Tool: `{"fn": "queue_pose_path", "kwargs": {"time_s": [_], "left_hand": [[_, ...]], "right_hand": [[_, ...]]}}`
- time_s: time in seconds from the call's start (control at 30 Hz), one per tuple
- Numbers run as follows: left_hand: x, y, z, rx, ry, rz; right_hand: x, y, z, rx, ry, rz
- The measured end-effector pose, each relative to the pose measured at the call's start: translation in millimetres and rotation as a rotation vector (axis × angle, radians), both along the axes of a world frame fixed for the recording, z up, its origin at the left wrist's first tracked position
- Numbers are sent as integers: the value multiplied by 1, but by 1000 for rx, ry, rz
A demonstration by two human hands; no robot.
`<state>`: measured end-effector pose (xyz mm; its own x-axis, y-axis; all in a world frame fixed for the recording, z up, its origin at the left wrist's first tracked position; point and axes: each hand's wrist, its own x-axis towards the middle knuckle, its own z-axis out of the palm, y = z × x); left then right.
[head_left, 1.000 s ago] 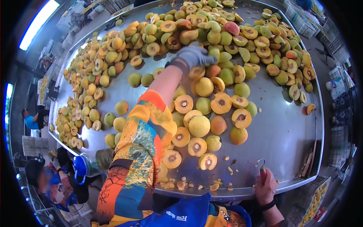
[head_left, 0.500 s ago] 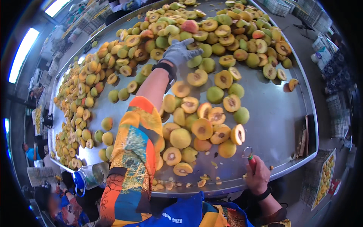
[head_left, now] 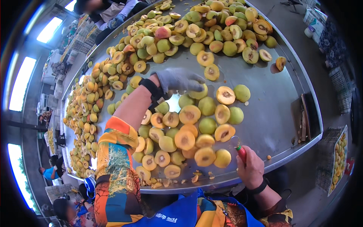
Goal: Using a manual coring tool to remove the center and pit from halved yellow fruit on a metal processing table.
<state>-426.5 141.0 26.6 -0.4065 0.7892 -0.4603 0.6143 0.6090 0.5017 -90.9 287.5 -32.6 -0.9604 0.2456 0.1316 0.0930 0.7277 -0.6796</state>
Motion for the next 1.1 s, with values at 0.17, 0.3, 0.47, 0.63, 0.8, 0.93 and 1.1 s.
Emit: {"fn": "queue_pose_path", "kwargs": {"time_s": [0.17,0.3,0.47,0.63,0.8,0.93,1.1], "left_hand": [[-42,78,-14,367,510,122],[-53,144,-21,52,659,208],[-81,159,-38,90,534,232],[-33,147,-52,282,-122,146],[49,138,-15,-52,-140,-248],[41,184,-25,486,359,-155],[1,251,-44,102,818,-191]], "right_hand": [[0,1,5,-6,-90,36],[1,0,5,-3,-173,73],[3,-1,4,-40,-190,106],[-2,7,5,-27,-256,185],[1,8,4,-38,-171,145],[3,6,2,-26,-105,120],[5,1,0,-14,-161,167]]}}
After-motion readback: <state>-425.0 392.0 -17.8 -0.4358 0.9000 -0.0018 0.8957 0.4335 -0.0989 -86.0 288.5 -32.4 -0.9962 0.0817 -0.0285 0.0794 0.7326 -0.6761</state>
